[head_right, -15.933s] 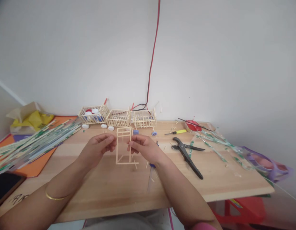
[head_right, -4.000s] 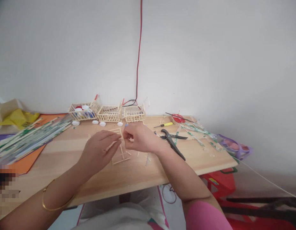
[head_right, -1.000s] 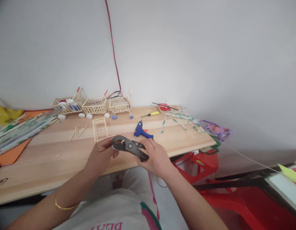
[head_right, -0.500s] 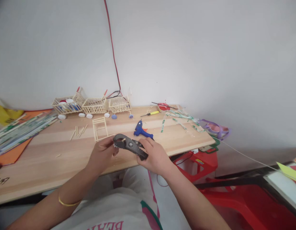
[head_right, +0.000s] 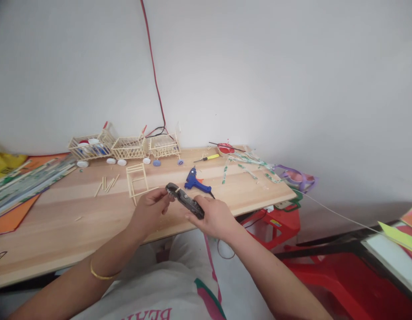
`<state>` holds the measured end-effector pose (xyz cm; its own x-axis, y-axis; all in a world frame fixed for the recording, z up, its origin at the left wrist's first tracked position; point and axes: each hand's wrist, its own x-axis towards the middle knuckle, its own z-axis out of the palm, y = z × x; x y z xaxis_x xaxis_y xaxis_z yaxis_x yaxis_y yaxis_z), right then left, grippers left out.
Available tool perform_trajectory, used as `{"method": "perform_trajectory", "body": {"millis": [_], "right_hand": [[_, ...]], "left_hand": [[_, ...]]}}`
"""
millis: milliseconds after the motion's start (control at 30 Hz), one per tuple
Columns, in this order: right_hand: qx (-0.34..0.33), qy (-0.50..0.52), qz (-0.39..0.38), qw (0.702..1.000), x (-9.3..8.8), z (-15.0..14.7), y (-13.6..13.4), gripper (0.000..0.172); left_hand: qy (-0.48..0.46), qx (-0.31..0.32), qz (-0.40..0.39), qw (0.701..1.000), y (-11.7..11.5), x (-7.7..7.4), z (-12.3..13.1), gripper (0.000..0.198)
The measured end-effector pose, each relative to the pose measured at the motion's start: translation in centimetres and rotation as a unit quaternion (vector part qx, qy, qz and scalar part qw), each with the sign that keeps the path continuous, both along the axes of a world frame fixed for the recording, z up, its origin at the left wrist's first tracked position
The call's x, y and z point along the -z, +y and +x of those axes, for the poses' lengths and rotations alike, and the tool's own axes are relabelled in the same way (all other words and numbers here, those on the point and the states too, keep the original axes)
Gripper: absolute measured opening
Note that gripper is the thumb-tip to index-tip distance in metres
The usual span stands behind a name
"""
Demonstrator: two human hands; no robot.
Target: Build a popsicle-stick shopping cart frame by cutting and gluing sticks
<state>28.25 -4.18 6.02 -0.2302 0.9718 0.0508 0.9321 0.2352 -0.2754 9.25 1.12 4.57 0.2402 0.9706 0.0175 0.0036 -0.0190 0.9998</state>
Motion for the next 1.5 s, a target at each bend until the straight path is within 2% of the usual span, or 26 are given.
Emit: {"method": "perform_trajectory", "body": {"millis": [233,500,733,933,1133,1500], "right_hand": [[-0.013,-0.011,-0.027,1.0,1.7,0.9,0.0,0.032],[-0.009,-0.039,-0.047,0.998,0.4,2.2,0.9,0.036],[0.004,-0.065,-0.045,0.997,-0.6,2.7,2.4,0.041],[0.018,-0.107,-0.017,0.994,0.0,2.5,3.5,0.042],[-0.019,-0.164,-0.028,0.986,0.4,3.8,4.4,0.044],[-0.01,-0.192,-0.048,0.98,0.1,4.5,4.7,0.047]], "left_hand": [[0.014,0.021,-0.023,0.999,0.4,0.7,1.0,0.021],[-0.004,0.029,-0.016,0.999,1.1,1.7,2.4,0.024],[0.056,0.004,0.023,0.998,2.4,1.1,3.2,0.021],[0.083,-0.001,0.063,0.995,3.5,1.3,3.6,0.019],[0.082,0.002,0.055,0.995,3.3,2.4,4.3,0.016],[0.083,0.018,0.089,0.992,3.7,3.4,4.8,0.018]]}}
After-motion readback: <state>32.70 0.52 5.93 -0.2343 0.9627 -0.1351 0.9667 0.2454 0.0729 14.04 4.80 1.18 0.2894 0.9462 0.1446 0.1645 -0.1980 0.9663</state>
